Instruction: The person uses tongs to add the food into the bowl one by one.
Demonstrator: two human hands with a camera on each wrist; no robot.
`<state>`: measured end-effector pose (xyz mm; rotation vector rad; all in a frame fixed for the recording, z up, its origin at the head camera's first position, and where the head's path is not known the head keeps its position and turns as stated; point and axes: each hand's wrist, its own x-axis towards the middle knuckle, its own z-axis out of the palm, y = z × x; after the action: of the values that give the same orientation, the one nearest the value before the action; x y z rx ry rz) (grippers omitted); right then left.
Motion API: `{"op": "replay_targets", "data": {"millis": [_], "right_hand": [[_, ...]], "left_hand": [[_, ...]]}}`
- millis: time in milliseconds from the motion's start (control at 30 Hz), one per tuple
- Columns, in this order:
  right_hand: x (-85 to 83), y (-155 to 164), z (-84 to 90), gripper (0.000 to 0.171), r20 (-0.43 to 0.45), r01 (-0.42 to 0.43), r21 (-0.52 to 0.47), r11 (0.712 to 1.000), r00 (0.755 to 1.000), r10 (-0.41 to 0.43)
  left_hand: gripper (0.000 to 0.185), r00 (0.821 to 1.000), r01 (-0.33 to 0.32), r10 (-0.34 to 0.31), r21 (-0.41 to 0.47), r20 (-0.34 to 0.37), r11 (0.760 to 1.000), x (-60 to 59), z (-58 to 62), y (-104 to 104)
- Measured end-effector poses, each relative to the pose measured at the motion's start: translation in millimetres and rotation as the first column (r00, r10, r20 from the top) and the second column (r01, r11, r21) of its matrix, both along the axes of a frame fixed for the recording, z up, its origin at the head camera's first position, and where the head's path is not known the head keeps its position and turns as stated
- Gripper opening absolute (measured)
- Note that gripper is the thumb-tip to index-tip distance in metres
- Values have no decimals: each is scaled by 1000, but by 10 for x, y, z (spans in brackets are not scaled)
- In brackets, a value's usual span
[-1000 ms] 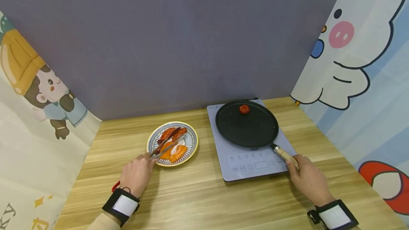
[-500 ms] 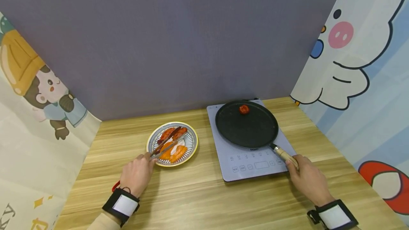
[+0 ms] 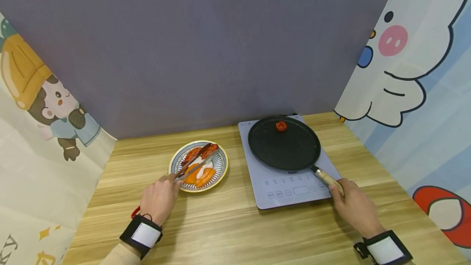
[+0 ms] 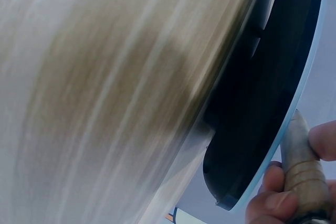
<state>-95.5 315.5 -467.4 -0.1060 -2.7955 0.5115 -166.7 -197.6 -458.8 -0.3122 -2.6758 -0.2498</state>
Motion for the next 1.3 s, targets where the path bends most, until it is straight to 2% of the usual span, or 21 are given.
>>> {"op": "replay_targets", "data": {"millis": [700, 1000, 1300], "right_hand": [[5, -7, 2, 31, -26, -2, 7, 1000, 1000, 2], [20, -6, 8, 31, -28, -13, 6, 1000, 1000, 13], [25, -2, -12, 30, -37, -4, 7, 1000, 999, 5]], "left_hand": [[27, 999, 31, -30, 35, -19, 999, -46, 80, 129], [27, 998, 52, -50, 53, -43, 997, -73, 137, 226], [26, 993, 78, -74, 35, -95, 996, -116, 181, 326]]}}
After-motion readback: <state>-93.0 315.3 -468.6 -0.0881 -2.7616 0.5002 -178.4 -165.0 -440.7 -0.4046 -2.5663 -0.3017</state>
